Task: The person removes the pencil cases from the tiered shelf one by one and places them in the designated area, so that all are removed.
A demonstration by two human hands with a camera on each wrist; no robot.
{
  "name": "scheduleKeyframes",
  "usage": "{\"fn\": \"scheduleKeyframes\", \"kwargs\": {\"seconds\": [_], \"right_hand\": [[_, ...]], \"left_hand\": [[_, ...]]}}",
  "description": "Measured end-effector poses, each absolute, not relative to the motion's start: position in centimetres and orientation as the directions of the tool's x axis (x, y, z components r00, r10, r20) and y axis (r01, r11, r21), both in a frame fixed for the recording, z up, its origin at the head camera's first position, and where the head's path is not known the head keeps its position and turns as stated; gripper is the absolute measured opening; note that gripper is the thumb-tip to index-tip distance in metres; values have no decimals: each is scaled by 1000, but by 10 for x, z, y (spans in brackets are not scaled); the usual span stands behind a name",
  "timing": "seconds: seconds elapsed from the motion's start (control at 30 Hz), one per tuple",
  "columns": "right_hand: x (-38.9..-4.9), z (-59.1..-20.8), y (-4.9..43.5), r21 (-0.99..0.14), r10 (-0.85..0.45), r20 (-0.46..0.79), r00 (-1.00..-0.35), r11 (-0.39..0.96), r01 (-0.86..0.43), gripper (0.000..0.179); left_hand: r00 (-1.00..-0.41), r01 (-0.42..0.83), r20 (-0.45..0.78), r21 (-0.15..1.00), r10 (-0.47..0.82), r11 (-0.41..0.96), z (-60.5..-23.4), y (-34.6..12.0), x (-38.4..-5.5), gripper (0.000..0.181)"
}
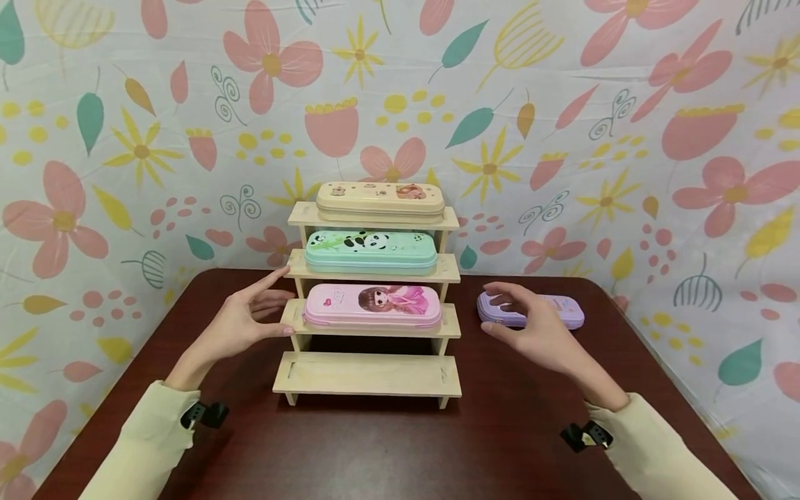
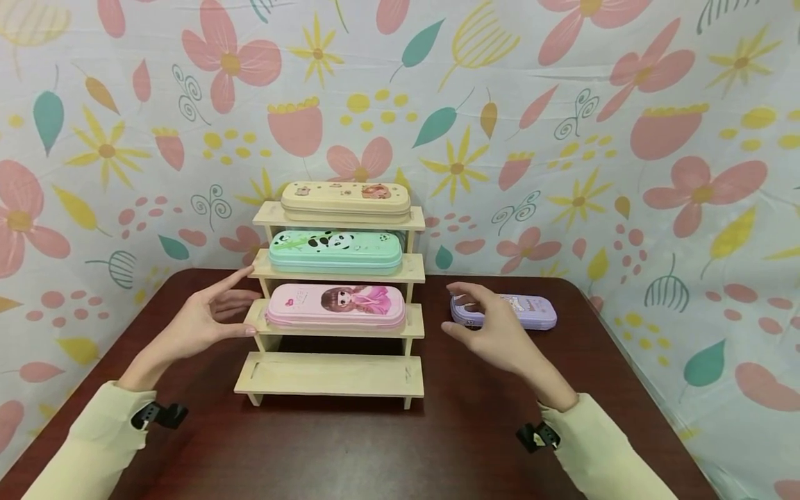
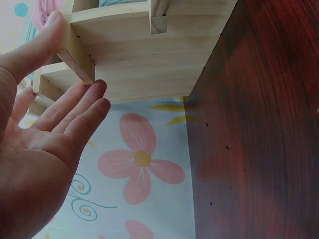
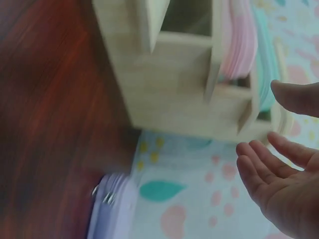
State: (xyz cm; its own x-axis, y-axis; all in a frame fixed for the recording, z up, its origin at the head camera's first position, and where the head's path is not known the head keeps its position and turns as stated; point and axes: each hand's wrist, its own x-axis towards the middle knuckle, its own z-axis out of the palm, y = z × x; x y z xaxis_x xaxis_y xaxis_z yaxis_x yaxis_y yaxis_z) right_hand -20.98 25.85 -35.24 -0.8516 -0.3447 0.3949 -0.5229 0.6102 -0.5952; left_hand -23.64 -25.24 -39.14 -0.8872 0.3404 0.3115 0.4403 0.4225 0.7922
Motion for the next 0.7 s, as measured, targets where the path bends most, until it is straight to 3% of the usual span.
{"fn": "scheduleKeyframes", "kwargs": {"seconds": [0.7], "right_hand": [[-219, -358, 194, -653, -413, 343, -844, 541, -530, 63]], "left_hand": [[-886, 437, 309, 803, 345, 404, -390, -252, -235, 105]]}}
